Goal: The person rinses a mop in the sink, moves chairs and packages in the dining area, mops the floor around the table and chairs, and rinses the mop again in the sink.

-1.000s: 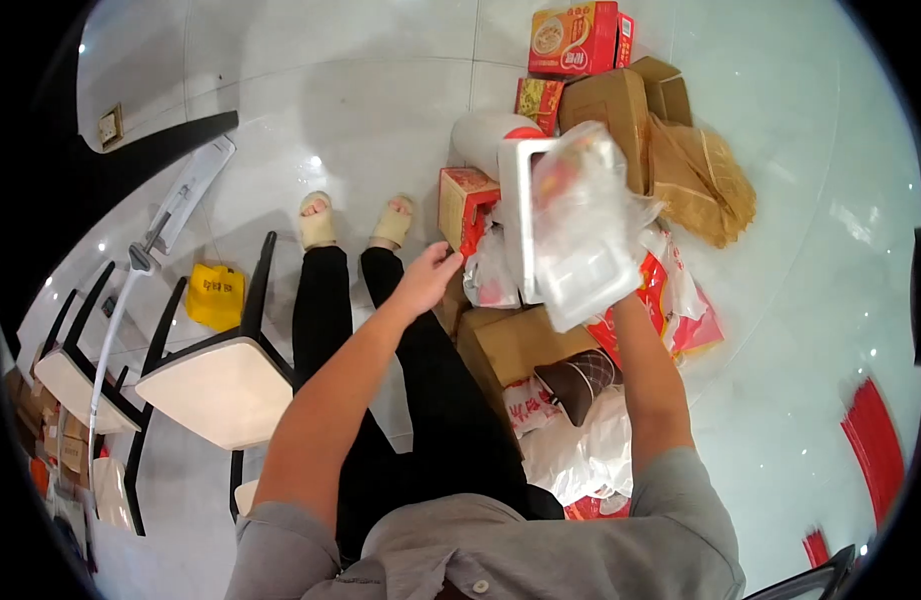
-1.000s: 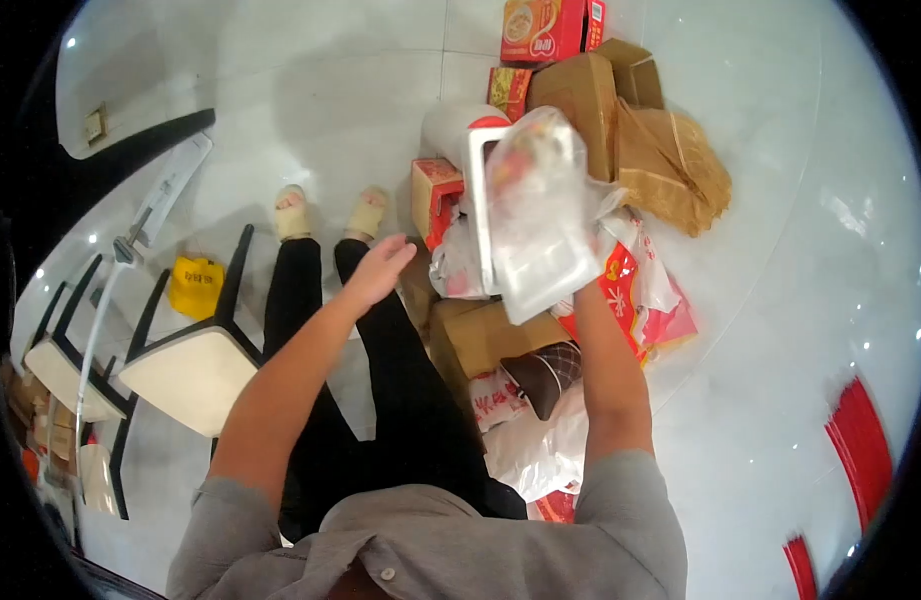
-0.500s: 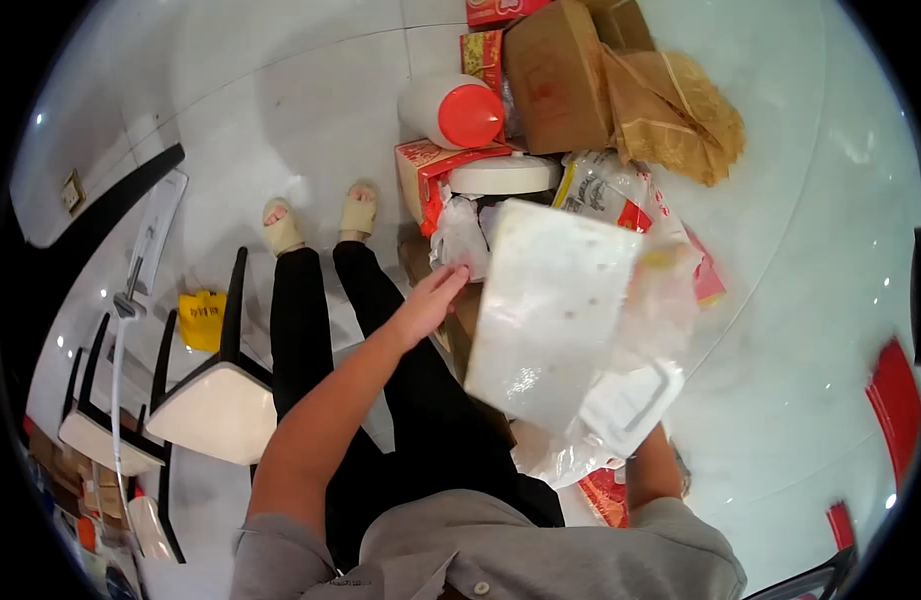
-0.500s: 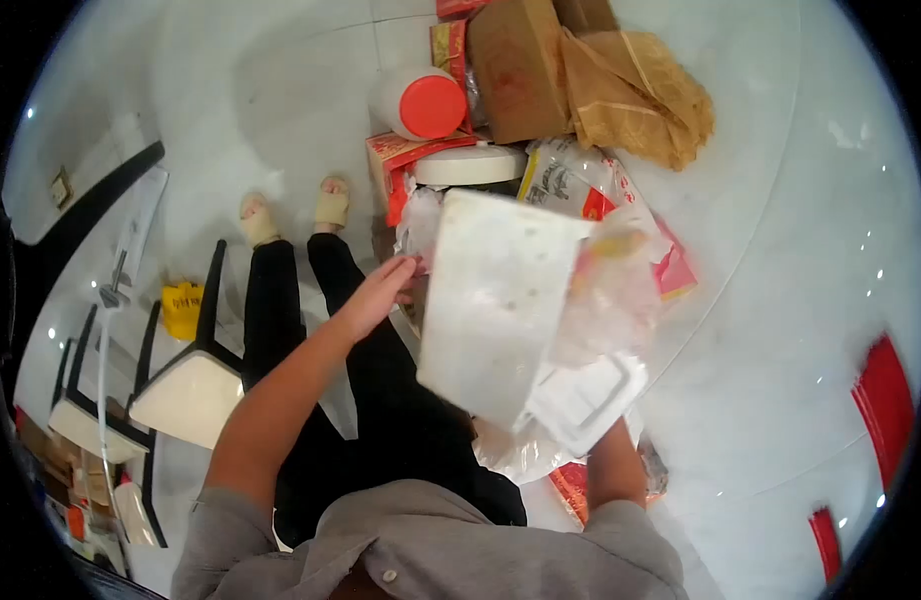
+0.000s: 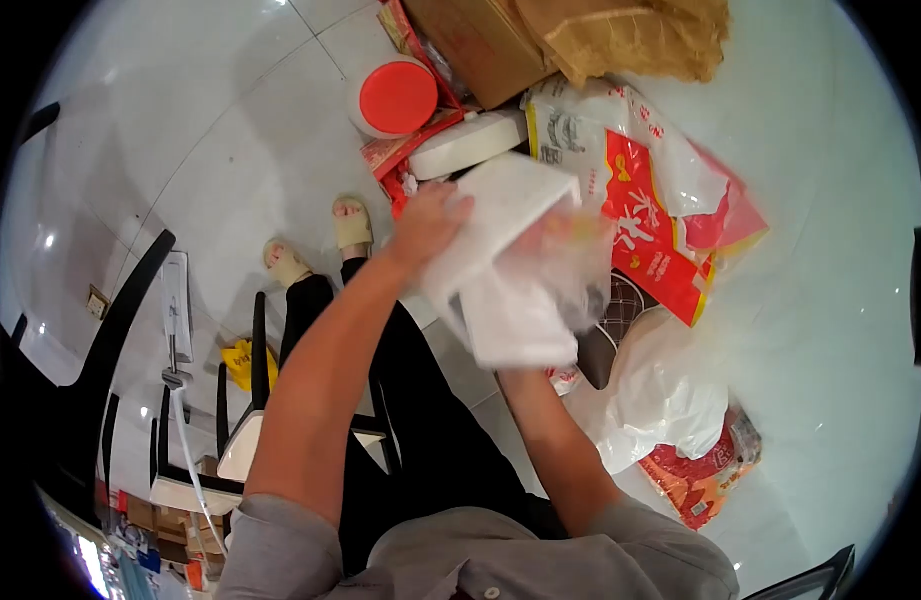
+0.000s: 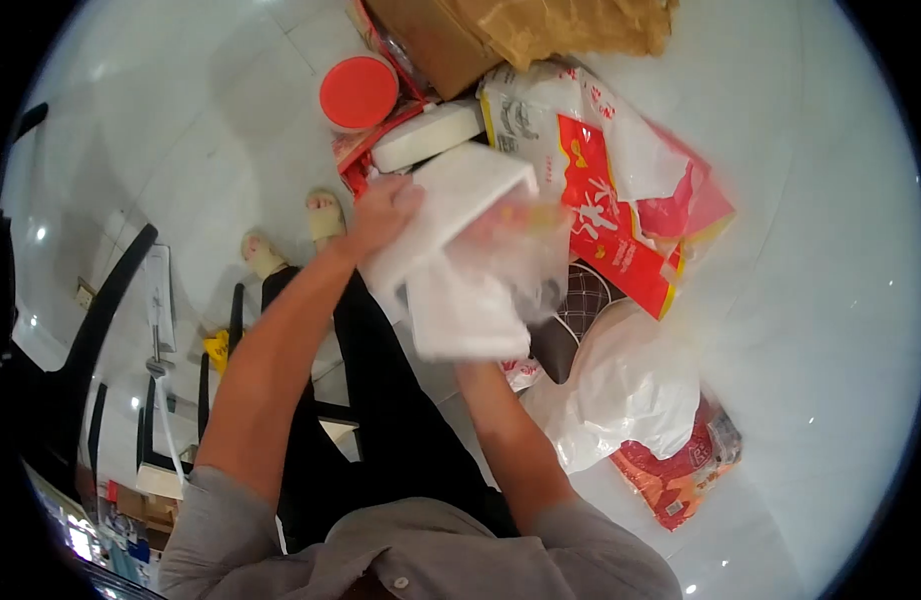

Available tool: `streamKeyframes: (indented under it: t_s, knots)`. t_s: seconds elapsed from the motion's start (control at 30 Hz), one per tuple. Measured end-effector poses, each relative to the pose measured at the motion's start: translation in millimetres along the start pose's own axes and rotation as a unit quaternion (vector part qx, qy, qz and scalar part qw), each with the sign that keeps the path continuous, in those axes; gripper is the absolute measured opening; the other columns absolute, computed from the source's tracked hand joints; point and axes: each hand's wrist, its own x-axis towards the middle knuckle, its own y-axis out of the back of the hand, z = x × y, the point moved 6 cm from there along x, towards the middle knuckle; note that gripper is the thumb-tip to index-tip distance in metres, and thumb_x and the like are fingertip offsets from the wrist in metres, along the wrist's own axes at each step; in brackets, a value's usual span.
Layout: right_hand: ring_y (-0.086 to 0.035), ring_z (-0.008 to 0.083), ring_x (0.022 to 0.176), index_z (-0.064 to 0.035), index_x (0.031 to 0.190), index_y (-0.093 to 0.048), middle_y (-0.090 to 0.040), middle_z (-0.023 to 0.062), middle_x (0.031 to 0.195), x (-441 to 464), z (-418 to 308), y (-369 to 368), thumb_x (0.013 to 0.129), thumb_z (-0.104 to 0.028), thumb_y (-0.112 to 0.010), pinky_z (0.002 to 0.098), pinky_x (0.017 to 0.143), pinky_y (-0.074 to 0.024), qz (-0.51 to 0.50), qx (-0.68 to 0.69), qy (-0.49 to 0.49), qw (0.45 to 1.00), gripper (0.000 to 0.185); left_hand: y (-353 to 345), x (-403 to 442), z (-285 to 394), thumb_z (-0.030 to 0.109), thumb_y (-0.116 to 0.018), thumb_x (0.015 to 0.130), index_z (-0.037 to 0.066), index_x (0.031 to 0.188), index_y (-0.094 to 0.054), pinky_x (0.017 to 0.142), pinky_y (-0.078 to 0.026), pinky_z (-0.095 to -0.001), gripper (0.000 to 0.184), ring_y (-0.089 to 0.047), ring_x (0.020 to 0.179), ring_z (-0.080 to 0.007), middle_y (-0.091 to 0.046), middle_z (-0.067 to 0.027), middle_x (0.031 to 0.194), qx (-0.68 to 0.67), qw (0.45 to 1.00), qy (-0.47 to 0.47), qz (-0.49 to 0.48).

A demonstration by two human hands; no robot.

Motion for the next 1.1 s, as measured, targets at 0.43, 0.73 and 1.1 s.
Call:
streamKeyframes:
  t_s: [0.43,0.73,1.1]
  knots:
    - [-0.052,0.0222,0.12,-0.0029,0.135,-0.045,-0.052,0.012,0.132,-21.4,9.9,-18.4,0.096,-0.019,-0.05,0.0379,0.098,-0.0459,-0.037,0.031,-0.019,0.999,0.042,130.3,-226.3,-133.5,0.027,-0.06,0.092,-0.003,0.101,-0.064,0.076,-0.049,-0.0296,0.031,-0.064,0.08,-0.0179,-0.068,-0.0118,0.086,-0.069,0.929,0.272,0.242]
    - [-0.052,0.0257,0.115,-0.0138,0.135,-0.045,-0.053,0.0088,0.128,-9.5,14.2,-28.3,0.094,-0.036,-0.053,0.0456,0.093,-0.0454,-0.02,-0.279,-0.057,0.958,0.047,139.4,-309.7,-92.2,0.029,-0.057,0.095,0.003,0.12,-0.06,0.082,-0.047,-0.0276,0.036,-0.06,0.096,-0.0134,-0.065,-0.0055,0.105,-0.29,0.877,0.279,0.262]
    - [-0.06,0.0156,0.096,0.0055,0.115,-0.059,-0.064,0.0098,0.105,-154.8,88.1,-105.7,0.087,-0.016,-0.069,0.0274,0.087,-0.0472,-0.285,-0.708,-0.003,0.647,0.037,193.1,-640.8,-198.5,0.022,-0.064,0.089,-0.001,0.103,-0.064,0.079,-0.051,-0.036,0.027,-0.064,0.088,-0.0256,-0.065,-0.0157,0.097,-0.045,0.628,0.409,0.66]
